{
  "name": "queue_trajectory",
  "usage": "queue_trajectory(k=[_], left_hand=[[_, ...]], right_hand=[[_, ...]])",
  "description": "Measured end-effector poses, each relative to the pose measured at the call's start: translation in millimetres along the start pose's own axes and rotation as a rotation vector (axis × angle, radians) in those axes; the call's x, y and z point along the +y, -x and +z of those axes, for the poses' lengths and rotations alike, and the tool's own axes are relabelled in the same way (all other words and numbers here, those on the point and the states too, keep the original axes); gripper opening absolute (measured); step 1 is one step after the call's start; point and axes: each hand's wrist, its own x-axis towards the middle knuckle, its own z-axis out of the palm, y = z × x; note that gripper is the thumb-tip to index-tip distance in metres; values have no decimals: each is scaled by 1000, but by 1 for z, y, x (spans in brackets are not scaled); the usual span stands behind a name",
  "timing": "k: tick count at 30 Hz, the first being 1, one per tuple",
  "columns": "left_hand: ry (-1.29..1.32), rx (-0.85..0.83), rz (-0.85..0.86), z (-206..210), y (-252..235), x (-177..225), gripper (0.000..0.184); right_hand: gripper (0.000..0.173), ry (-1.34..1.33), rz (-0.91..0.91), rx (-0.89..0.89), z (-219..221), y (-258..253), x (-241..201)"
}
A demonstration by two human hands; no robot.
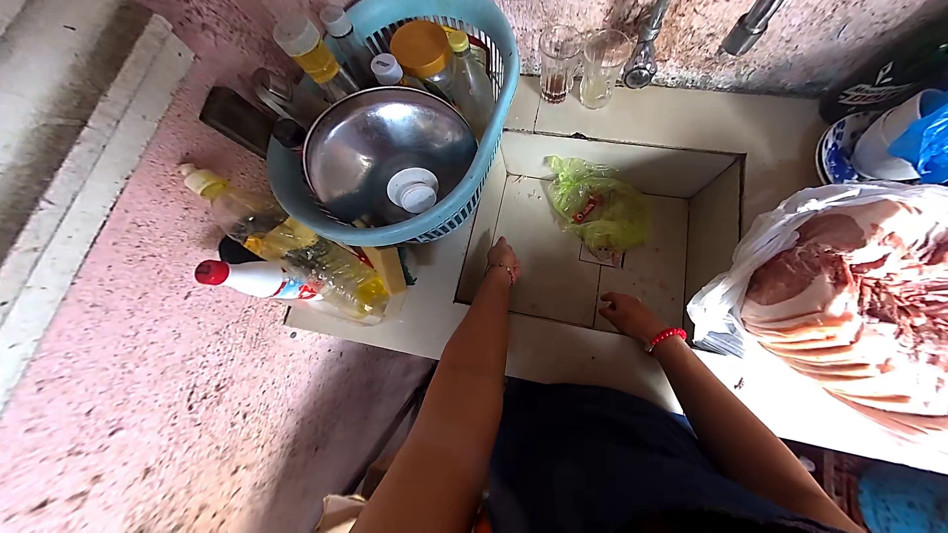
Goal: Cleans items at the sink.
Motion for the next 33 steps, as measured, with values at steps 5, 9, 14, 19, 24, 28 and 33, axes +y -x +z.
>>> queue_trajectory(k=[5,9,14,19,24,28,33], left_hand=[[-212,86,50,2,-8,-3,48],[-437,-154,137,19,17,-3,60],[-227,-485,102,94,48,39,67],[-562,-306,212,139,10,61,64],[-728,-85,324,147,-44,59,75],[-601,-53,336,153,-65,60,97],[-719,-234,323,146,-60,69,89]], right_hand=[[48,13,6,-15,0,-1,0],[48,-7,8,-12,-3,5,-2],[49,-18,-2,-36,-4,3,-4],[49,-134,-13,-4,-19,1,-4],[47,-372,95,348,-65,-31,-14],[81,-559,337,566,-85,-79,-19],[79,-659,355,611,-88,-120,-7]])
